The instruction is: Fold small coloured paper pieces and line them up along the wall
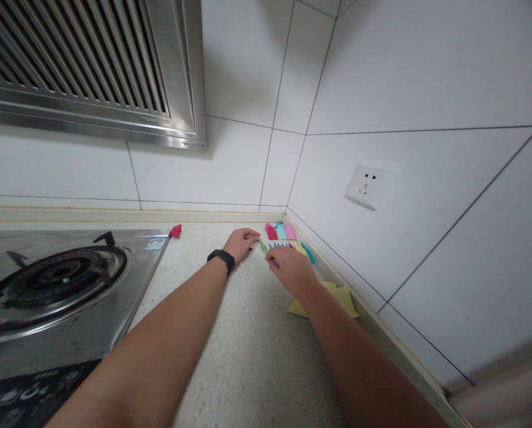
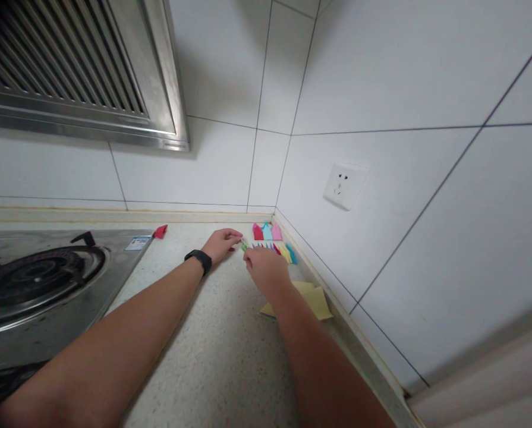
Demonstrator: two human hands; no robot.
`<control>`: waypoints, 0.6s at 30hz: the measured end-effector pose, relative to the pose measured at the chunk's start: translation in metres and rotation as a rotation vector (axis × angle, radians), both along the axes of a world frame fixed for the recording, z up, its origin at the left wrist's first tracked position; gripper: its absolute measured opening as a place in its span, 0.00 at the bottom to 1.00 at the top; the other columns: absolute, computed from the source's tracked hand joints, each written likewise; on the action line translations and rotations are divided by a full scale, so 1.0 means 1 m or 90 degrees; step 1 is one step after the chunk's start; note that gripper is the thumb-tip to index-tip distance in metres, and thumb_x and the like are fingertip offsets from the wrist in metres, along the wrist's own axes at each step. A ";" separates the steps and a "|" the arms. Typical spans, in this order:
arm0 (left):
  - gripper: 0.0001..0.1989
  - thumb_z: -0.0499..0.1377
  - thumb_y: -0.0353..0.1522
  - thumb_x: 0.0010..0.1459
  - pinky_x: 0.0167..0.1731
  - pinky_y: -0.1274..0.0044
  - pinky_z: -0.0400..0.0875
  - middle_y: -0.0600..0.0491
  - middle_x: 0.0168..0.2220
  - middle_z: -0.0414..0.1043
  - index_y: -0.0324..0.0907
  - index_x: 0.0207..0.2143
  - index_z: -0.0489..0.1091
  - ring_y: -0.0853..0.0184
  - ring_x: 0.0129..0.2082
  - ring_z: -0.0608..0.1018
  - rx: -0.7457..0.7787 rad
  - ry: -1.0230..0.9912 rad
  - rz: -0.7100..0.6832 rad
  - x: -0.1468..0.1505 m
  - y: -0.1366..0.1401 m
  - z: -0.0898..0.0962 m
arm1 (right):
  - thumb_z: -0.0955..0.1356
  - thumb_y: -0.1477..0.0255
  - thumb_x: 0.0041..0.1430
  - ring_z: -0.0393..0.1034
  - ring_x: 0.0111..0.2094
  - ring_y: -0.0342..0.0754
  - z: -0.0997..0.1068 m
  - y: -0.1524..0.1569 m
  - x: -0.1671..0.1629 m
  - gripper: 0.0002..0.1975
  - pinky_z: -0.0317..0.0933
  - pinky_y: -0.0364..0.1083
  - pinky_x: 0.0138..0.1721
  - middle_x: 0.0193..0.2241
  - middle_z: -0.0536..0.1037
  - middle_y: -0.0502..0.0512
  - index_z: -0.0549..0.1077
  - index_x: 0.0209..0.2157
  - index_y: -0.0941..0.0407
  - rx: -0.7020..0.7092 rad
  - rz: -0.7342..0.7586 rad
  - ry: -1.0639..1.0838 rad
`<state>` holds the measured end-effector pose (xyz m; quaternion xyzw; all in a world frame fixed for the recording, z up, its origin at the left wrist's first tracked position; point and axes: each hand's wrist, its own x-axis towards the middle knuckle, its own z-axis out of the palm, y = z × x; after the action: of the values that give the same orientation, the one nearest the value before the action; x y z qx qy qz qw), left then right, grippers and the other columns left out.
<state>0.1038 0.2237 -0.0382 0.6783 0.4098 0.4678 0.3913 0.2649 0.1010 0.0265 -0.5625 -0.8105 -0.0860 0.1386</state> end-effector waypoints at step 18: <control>0.16 0.53 0.32 0.58 0.42 0.78 0.68 0.50 0.41 0.77 0.42 0.46 0.75 0.66 0.41 0.77 0.116 0.238 0.042 0.011 -0.004 -0.003 | 0.63 0.71 0.58 0.70 0.35 0.46 -0.011 0.007 0.011 0.08 0.52 0.43 0.32 0.34 0.78 0.51 0.74 0.35 0.52 -0.020 -0.114 0.007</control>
<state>0.1151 0.2196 -0.0414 0.7721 0.4531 0.3818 0.2297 0.2758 0.1082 0.0155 -0.6351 -0.7576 -0.0819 0.1262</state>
